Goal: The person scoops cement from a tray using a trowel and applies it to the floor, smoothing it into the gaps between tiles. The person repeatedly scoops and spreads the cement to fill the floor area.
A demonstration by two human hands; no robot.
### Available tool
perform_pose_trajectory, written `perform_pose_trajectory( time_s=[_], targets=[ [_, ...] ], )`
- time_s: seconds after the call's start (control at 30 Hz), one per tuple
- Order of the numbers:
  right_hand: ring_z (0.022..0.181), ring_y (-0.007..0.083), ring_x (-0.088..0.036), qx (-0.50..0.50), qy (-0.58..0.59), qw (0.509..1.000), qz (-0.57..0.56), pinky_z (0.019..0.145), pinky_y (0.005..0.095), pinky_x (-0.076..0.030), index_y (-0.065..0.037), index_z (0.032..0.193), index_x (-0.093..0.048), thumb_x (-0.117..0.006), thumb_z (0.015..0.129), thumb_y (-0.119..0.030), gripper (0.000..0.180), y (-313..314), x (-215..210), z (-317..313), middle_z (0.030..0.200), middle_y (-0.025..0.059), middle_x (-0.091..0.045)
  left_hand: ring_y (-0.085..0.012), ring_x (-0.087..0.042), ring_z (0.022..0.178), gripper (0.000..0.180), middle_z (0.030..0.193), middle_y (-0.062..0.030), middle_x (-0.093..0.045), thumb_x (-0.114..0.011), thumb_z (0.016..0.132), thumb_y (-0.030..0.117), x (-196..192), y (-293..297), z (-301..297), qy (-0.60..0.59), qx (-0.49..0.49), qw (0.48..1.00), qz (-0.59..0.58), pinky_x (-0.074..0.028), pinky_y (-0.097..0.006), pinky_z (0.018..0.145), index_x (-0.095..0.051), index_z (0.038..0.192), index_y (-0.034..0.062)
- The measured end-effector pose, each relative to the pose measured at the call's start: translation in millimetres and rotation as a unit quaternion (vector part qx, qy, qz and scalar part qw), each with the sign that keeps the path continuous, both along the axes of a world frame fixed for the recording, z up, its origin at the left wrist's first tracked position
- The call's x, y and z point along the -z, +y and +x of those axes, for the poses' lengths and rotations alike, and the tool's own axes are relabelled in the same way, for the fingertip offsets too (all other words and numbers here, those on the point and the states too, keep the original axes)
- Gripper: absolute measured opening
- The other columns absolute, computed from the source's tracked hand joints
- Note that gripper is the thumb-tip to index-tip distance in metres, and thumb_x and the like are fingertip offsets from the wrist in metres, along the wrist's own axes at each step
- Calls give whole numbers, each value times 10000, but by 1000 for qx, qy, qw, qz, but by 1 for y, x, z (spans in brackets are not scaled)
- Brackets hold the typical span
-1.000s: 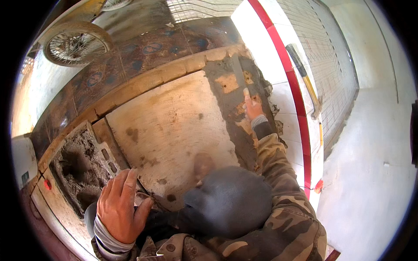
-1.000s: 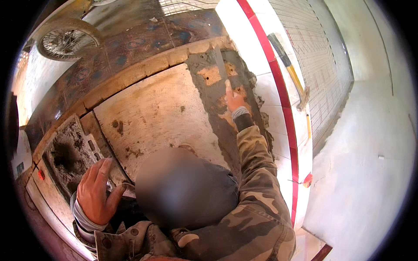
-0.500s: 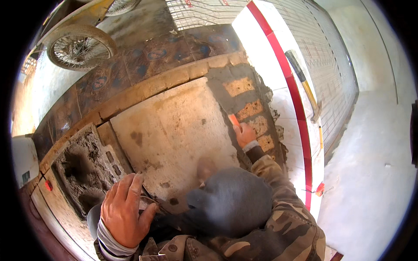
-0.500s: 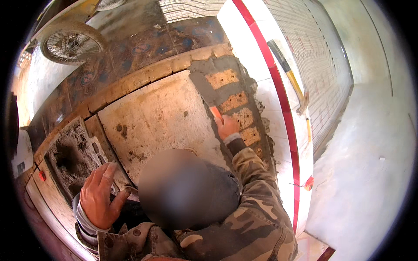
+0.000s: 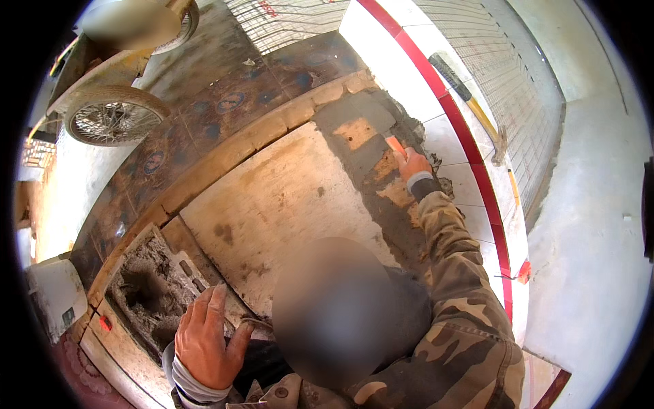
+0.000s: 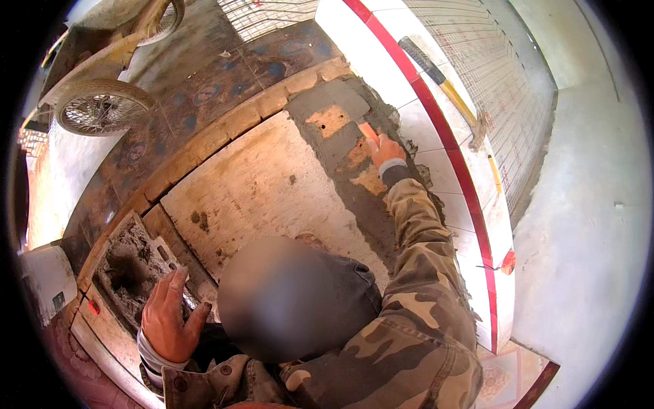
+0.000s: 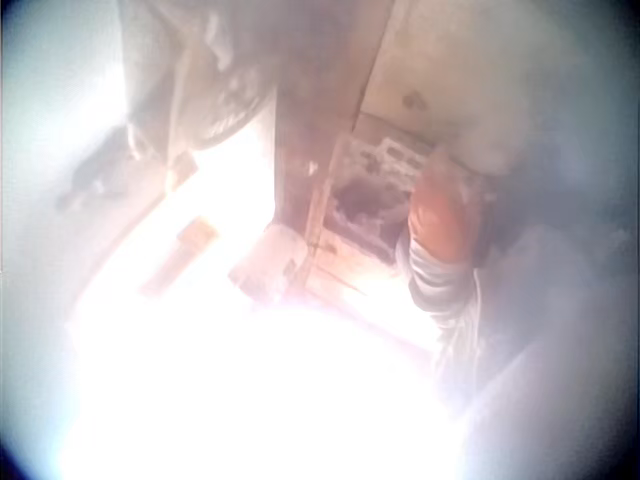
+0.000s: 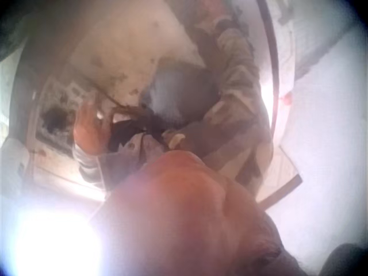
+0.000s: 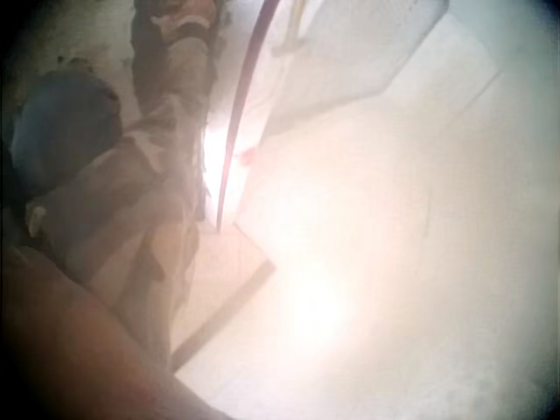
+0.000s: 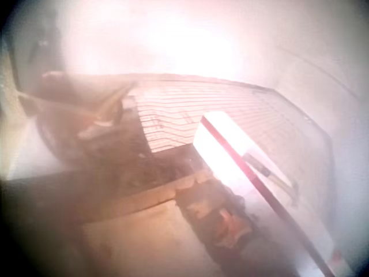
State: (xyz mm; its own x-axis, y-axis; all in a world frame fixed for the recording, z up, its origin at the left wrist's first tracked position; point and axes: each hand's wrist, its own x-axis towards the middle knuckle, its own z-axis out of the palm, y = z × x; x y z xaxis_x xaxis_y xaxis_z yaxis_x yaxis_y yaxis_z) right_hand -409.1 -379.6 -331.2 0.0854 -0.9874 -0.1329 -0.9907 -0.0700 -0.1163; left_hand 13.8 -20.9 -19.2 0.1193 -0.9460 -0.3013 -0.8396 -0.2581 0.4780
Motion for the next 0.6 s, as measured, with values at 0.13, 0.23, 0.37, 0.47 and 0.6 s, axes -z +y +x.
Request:
perform_pose_trajectory(
  time_s=[0.13, 0.23, 0.37, 0.47, 0.6],
  targets=[
    [955, 470, -679, 26, 13, 1000, 2, 833, 585, -518, -26, 1106, -656, -554, 1011, -513, 506, -12, 4, -11, 1001, 250, -724, -477, -623, 1128, 647, 1280, -279, -624, -802, 767, 110, 0, -1, 1, 2, 4, 1000, 5, -509, -494, 972, -561, 1347, -44],
    [949, 479, -672, 32, 5, 999, 2, 839, 586, -515, -15, 1082, -658, -542, 1013, -516, 518, -18, 9, -22, 995, 255, -720, -465, -619, 1132, 682, 1293, -272, -613, -814, 777, 169, 1, 1, 2, -4, 17, 1000, -3, -508, -496, 979, -548, 1361, -63],
    [960, 486, -665, 47, -25, 999, -6, 842, 583, -508, -6, 997, -675, -549, 1011, -501, 511, -11, 14, -14, 1000, 274, -708, -465, -612, 1122, 690, 1289, -274, -608, -816, 777, 179, -1, 5, 1, -21, 13, 1000, -6, -506, -501, 967, -542, 1362, -63],
    [960, 488, -661, 58, -74, 996, -2, 818, 584, -501, 0, 927, -688, -565, 1004, -490, 511, 7, 17, -3, 992, 293, -699, -459, -610, 1120, 689, 1290, -270, -605, -814, 783, 189, -3, 4, 1, -11, 15, 1000, -8, -503, -499, 967, -540, 1365, -56],
    [867, 477, -665, -9, -34, 999, -24, 738, 540, -507, 32, 944, -698, -595, 988, -488, 532, 41, 21, -6, 894, 296, -685, -442, -608, 1131, 684, 1293, -254, -605, -816, 782, 195, -8, 5, 2, 1, 18, 1000, -18, -498, -489, 977, -545, 1363, -43]
  ],
)
